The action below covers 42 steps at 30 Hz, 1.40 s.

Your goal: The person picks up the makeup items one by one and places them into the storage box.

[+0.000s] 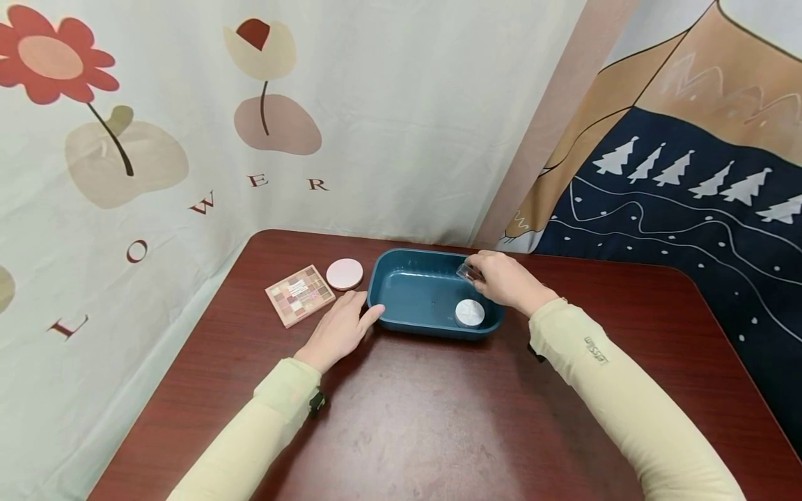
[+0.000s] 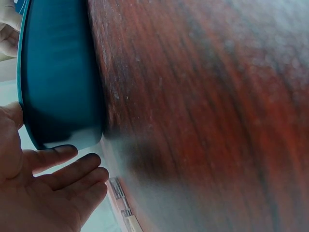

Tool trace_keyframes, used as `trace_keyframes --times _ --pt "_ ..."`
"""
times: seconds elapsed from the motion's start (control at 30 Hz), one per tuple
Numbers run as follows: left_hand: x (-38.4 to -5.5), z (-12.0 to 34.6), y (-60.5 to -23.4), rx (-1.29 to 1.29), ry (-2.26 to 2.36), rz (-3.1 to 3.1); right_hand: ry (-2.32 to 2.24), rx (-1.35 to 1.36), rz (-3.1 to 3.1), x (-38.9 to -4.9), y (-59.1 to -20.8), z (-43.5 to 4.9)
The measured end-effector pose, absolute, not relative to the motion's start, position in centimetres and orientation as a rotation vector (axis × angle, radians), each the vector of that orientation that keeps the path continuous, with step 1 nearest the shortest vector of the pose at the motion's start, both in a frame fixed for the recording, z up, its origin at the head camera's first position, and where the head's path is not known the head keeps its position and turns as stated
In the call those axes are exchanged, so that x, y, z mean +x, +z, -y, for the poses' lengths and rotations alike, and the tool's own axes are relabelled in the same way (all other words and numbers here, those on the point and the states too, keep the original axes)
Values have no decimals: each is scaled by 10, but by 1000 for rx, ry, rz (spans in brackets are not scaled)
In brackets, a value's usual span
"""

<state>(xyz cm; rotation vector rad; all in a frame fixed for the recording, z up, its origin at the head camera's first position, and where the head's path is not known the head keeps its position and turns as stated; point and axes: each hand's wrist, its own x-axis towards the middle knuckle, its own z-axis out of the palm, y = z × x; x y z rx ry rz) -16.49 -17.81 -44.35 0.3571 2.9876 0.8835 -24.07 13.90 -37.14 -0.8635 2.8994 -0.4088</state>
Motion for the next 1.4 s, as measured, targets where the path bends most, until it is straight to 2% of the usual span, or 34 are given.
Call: trace_keyframes --times 0.97,1.4 --pt "-166 179 -445 362 863 -2992 -335 -999 -2813 -245 -390 -126" --pt "-166 178 -443 347 864 -2989 -224 -941 -2793 -248 -397 -123"
